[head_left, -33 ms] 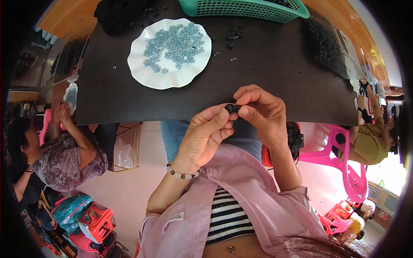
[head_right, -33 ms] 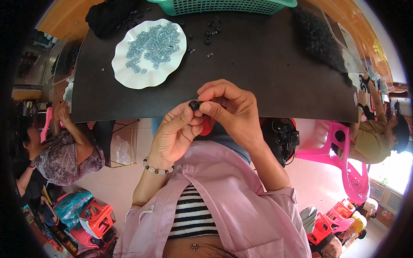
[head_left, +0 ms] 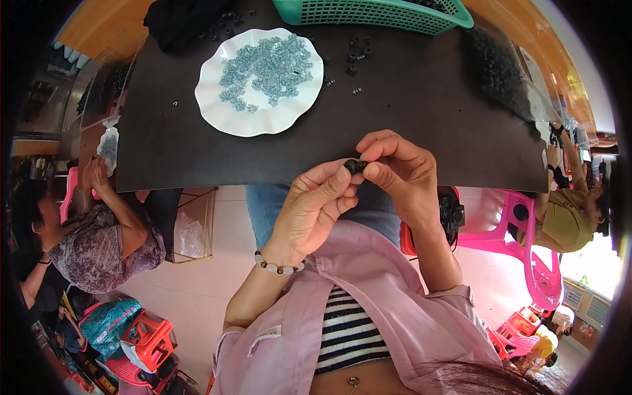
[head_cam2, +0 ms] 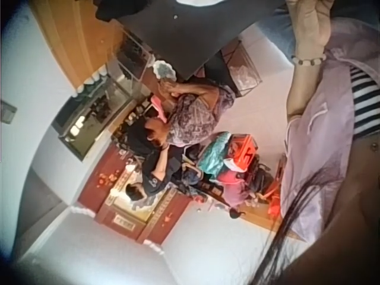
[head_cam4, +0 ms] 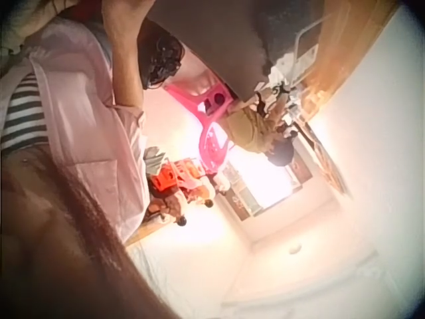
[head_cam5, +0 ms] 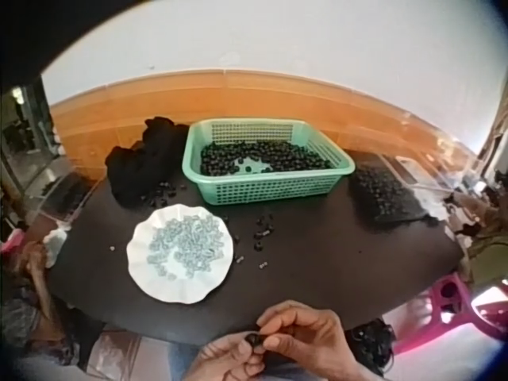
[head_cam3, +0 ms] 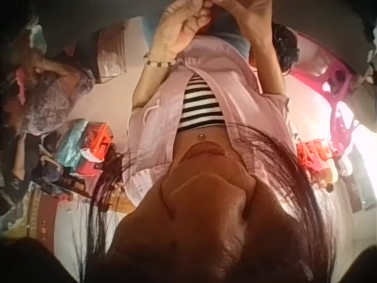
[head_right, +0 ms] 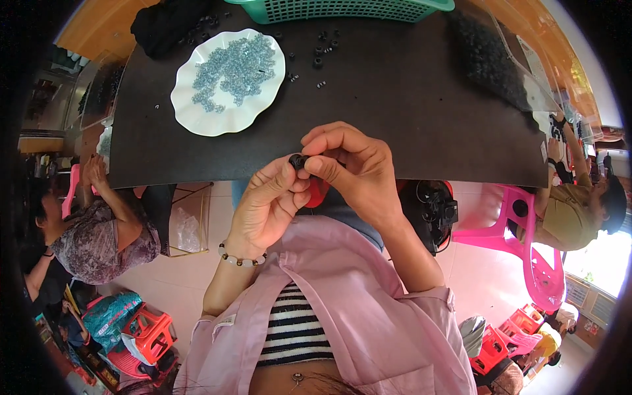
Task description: Assembling small plastic components by inserting blue beads into black circular frames.
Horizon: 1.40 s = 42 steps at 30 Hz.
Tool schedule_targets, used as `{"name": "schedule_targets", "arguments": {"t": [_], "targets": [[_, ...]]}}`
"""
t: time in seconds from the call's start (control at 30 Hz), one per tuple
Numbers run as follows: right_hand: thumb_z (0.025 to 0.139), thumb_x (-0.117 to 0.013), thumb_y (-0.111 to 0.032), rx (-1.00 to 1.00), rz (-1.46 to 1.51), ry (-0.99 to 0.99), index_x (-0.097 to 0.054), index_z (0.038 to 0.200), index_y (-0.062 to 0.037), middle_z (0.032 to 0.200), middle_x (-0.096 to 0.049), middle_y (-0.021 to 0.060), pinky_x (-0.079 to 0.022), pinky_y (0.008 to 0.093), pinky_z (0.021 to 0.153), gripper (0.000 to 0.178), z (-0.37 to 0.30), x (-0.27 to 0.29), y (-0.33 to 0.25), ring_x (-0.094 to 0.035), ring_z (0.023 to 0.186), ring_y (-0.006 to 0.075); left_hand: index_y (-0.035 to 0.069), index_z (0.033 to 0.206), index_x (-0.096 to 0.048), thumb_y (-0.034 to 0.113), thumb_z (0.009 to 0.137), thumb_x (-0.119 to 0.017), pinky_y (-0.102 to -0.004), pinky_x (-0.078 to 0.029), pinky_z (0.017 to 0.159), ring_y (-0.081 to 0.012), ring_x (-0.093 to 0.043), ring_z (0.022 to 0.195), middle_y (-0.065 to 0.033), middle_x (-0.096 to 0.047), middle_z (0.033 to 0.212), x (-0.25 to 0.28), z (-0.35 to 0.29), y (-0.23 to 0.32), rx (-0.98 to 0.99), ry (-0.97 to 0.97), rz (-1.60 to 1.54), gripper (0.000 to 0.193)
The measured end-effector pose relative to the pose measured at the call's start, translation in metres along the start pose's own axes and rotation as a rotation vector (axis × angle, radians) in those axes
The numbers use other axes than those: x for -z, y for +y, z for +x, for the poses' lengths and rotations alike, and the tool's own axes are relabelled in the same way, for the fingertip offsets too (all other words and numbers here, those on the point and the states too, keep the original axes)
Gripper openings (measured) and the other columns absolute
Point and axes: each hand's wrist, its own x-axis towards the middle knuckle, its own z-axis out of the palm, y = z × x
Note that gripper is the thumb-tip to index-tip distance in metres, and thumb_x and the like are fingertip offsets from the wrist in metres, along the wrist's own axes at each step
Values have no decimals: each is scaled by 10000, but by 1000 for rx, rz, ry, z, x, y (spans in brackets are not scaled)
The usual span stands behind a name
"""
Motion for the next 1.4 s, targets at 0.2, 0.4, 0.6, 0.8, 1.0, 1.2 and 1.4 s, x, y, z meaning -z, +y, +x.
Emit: {"name": "schedule_targets", "arguments": {"t": [0.2,0.4,0.6,0.8,1.0,1.2,1.4], "targets": [[802,-704,-24,4,-32,-31,-639,886,9,977,-601,87,-466,247,808,111,-2,2,1,-566,881,115,9,1067,-650,148,873,-657,-229,-511,688,-83,-599,729,-56,-677,893,2,-2,0,-34,22,80,239],[801,-704,-13,-11,-89,-92,-635,894,27,976,-613,99,-491,263,794,122,-2,6,2,-590,861,131,-19,1030,-654,149,856,-677,-229,-502,622,-101,-592,676,-64,-669,823,6,-3,10,-105,40,324,243],[778,-729,-29,-120,-18,-138,-637,929,22,1003,-620,101,-490,282,803,184,1,7,-1,-593,884,139,-18,1008,-661,147,854,-675,-246,-496,614,-114,-588,667,-67,-661,794,6,-4,14,-112,55,388,226],[773,-728,-131,-140,10,-366,-645,1098,48,1125,-613,166,-459,342,902,380,15,13,-3,-589,1004,213,-14,977,-679,133,836,-699,-226,-483,592,-100,-576,642,-64,-663,774,5,-2,26,-104,-50,519,204],[766,-717,-125,-153,105,-451,-680,1035,43,1172,-607,195,-465,354,912,320,19,10,-3,-576,1052,235,-19,914,-700,145,824,-718,-208,-479,565,-89,-572,610,-84,-674,755,4,-3,30,-103,-55,519,187],[758,-729,-102,-149,105,-353,-689,1012,33,1055,-663,167,-488,351,873,291,12,7,5,-573,1018,222,-12,908,-707,164,826,-717,-211,-479,567,-91,-571,609,-102,-680,752,7,-4,28,-92,-64,490,195],[774,-721,-93,-177,114,-340,-692,998,36,1047,-669,163,-491,314,814,260,9,6,2,-569,982,206,-15,901,-707,156,832,-711,-209,-476,573,-86,-569,614,-106,-683,751,3,-7,31,-83,-81,558,185]]}}
